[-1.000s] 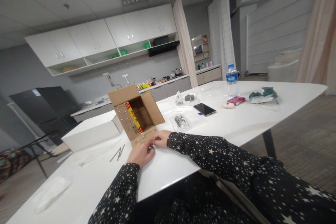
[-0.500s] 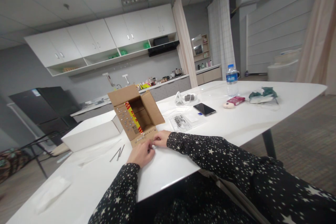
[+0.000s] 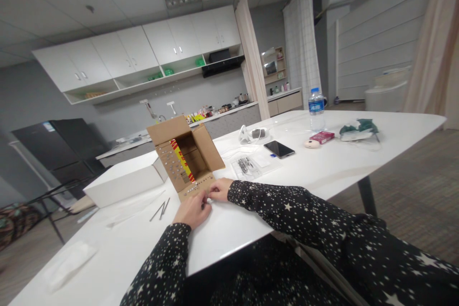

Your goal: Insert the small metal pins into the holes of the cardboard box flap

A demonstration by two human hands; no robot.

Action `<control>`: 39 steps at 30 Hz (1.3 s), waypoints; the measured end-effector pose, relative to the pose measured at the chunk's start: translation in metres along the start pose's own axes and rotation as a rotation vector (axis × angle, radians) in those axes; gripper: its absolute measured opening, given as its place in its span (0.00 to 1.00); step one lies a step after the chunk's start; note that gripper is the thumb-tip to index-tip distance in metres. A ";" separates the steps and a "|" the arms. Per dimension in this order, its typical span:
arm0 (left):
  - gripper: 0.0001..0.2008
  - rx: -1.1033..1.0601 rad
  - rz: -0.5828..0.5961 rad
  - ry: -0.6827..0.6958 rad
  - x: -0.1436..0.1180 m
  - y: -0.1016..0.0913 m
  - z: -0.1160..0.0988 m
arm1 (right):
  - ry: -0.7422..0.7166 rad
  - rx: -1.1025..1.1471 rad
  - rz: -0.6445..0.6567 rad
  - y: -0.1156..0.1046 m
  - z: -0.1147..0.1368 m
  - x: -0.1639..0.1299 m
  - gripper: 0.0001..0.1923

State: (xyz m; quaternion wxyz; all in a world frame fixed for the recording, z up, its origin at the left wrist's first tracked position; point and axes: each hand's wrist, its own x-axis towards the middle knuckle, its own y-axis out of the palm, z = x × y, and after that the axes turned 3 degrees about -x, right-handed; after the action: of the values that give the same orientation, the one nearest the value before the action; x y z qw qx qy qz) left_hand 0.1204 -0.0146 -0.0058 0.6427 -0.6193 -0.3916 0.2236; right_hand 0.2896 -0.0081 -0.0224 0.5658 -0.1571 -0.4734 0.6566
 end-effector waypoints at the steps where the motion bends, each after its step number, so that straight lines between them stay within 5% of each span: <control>1: 0.04 0.000 -0.003 0.004 0.000 0.000 0.000 | 0.000 -0.001 -0.001 0.000 0.000 0.000 0.11; 28: 0.05 0.029 -0.075 -0.047 0.001 -0.003 -0.002 | -0.043 -0.007 0.004 0.001 -0.004 0.001 0.11; 39: 0.10 0.037 -0.213 0.025 0.003 0.002 0.004 | -0.024 -0.002 0.011 0.002 -0.003 0.002 0.12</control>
State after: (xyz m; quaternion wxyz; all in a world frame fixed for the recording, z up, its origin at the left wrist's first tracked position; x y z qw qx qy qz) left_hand 0.1194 -0.0089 -0.0076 0.6791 -0.5647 -0.4431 0.1536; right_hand 0.2902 -0.0045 -0.0246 0.5562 -0.1526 -0.4800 0.6610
